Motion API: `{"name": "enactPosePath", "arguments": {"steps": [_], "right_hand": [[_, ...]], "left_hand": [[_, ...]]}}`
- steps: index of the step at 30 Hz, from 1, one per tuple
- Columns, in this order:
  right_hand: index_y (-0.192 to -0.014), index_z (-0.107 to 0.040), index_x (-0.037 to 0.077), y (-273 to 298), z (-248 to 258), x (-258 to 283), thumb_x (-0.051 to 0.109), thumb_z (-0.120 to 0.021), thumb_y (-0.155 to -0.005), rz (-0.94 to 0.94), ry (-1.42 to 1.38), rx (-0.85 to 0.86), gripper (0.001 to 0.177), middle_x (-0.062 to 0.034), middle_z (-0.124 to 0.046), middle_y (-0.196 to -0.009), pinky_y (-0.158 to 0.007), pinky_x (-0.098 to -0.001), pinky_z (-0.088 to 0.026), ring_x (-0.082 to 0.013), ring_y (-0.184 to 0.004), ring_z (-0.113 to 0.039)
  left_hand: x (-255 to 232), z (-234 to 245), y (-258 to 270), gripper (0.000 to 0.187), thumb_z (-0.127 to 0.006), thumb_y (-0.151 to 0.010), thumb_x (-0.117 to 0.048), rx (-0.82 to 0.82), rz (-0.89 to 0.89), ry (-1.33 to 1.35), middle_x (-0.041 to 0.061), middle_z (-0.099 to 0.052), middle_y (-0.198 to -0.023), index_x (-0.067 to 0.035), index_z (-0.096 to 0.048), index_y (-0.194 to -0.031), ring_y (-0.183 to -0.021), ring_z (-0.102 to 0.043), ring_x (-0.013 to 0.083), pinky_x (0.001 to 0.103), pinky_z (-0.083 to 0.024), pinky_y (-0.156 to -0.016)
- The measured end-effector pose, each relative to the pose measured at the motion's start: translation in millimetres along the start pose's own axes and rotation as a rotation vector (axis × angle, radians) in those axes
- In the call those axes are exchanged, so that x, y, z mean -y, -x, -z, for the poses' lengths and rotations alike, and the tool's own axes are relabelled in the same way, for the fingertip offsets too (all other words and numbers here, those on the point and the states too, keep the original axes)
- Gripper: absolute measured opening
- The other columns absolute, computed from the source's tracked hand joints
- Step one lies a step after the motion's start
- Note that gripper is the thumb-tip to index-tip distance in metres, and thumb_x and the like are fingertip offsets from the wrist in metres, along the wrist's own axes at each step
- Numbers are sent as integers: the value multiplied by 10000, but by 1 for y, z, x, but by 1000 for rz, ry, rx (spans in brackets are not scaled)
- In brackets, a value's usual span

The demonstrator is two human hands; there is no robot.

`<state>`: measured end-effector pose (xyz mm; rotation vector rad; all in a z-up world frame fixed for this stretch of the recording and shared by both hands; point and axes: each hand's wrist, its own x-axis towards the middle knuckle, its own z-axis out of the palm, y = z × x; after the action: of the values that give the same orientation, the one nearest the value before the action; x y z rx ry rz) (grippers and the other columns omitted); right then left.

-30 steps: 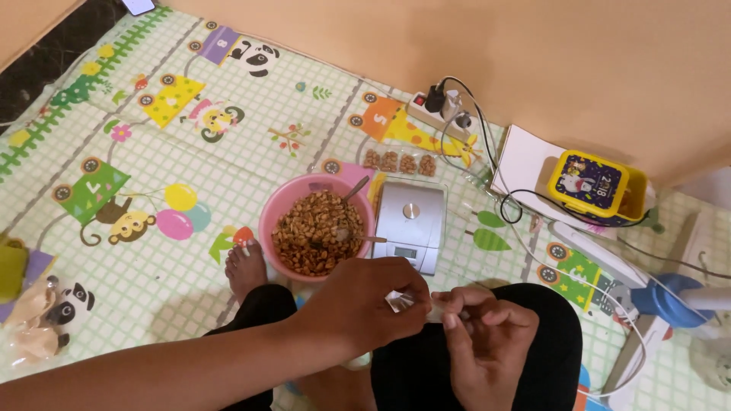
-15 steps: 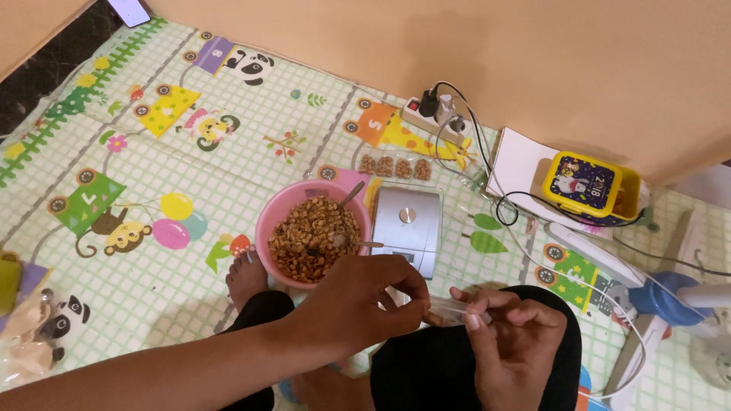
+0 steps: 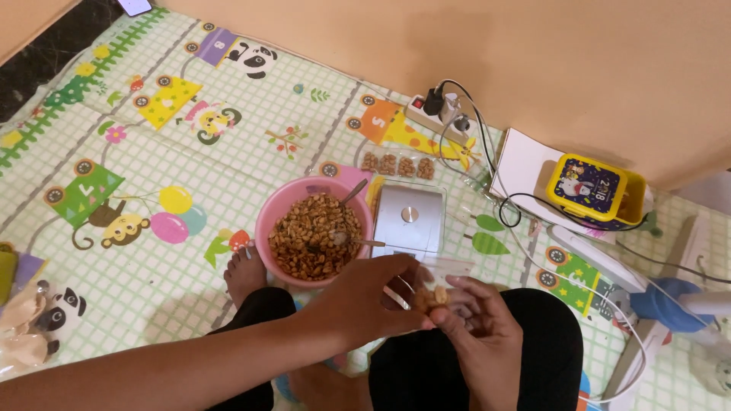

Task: A person is manually packaging snacks by scooping them from a bowl into small plastic bags and weighing each bag on a digital scale.

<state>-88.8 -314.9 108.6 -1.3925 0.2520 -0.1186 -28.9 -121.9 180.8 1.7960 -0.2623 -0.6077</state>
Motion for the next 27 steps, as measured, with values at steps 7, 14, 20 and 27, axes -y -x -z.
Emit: {"name": "enactPosePath", "arguments": {"steps": [7, 14, 20, 27], "right_hand": [[-1305, -637, -85, -10, 6, -1, -136, -779, -738, -54, -57, 182, 586, -216, -761, -1025, -763, -295, -580, -242, -864, -731], [-1256, -629, -89, -19, 18, 0, -173, -729, -754, 21, -25, 120, 519, -208, -723, -1099, -838, -318, -568, -260, -923, -704], [-1264, -643, -33, -74, 26, -61, 35, -861, -792, -76, 303, -3, 525, -232, -733, -1034, -846, -404, -569, -285, -932, -705], [-1275, -716, 87, -80, 16, -238, 352, -835, -743, -297, 1033, 379, 607, -178, -791, -1063, -1004, -517, -537, -417, -1117, -710]], "left_hand": [[15, -1, -5, 231, -789, -758, -70, -58, -32, 87, -11, -692, -754, -53, -742, -984, -632, -588, 74, 219, -495, -592], [19, -5, -10, 438, -760, -814, -50, -39, -92, 203, 28, -724, -878, -30, -677, -1243, -776, -677, 99, 239, -564, -731], [27, 7, -17, 199, -662, -895, -137, -271, -65, 258, 94, -740, -839, -85, -738, -1072, -710, -723, 159, 294, -608, -693], [19, 2, -11, 129, -694, -904, -94, -255, -121, 293, 142, -742, -830, -36, -748, -1006, -683, -711, 179, 333, -592, -664]]}}
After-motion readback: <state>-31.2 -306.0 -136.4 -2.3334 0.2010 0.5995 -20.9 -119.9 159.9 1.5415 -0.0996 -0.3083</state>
